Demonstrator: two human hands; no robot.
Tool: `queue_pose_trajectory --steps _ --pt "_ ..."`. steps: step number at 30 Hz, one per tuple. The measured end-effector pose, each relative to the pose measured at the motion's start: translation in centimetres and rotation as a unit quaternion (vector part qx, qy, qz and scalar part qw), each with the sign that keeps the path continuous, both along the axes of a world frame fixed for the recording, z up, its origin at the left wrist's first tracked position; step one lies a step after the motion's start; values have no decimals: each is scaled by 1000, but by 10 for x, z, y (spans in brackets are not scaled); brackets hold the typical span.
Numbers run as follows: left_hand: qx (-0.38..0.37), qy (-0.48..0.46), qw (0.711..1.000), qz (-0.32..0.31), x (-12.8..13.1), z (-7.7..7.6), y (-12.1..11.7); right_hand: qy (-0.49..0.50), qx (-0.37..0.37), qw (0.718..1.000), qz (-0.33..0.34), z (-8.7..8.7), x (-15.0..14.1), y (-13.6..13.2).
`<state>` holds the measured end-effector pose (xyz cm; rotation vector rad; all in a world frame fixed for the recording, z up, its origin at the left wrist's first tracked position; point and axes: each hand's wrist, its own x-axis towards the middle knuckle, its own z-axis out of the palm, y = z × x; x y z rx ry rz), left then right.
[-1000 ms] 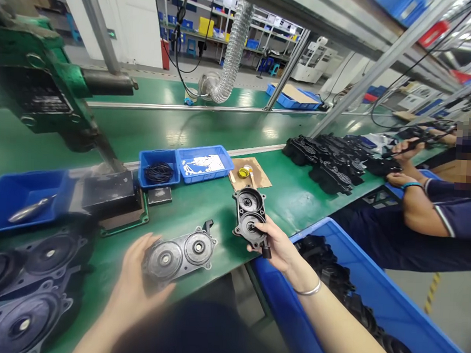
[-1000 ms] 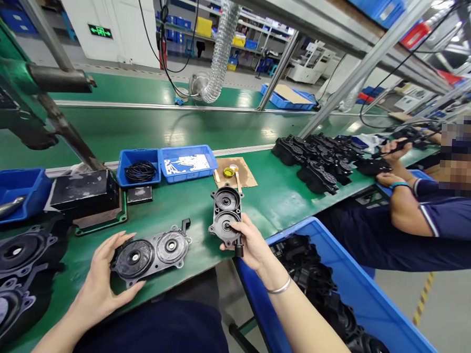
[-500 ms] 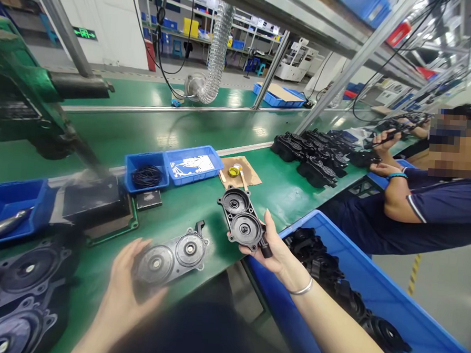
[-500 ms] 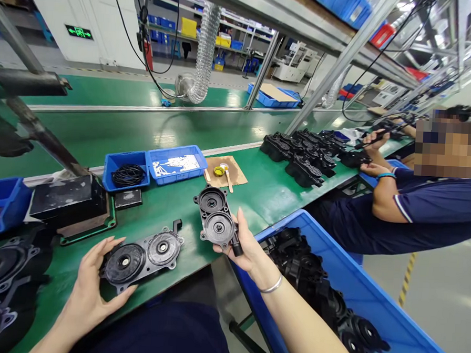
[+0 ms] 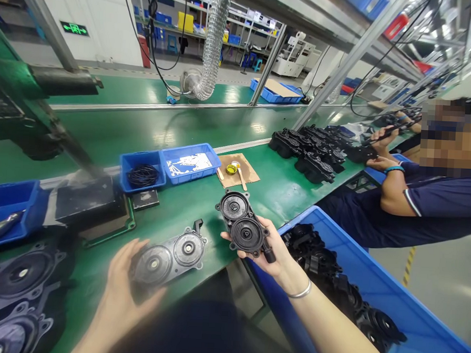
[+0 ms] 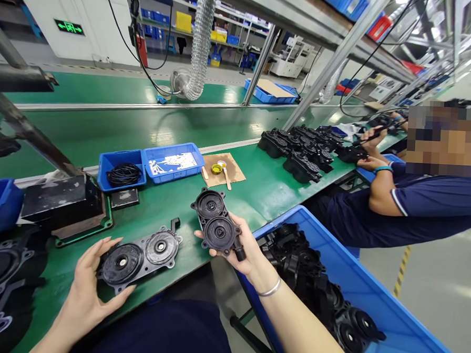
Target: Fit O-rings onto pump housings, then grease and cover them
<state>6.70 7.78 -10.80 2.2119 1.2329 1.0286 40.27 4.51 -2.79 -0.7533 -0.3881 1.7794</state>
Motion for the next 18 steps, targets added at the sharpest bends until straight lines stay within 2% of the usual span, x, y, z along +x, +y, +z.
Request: queue_pose_trajectory --steps 8,13,18 --pt "-1 12 1000 6 -1 3 0 -9 65 998 10 1 -5 -1" --pt "4 5 1000 1 1 3 0 -5 57 998 17 2 -6 -1" --pt "-14 5 1000 -5 1 5 -1 -13 23 999 39 13 -11 3"
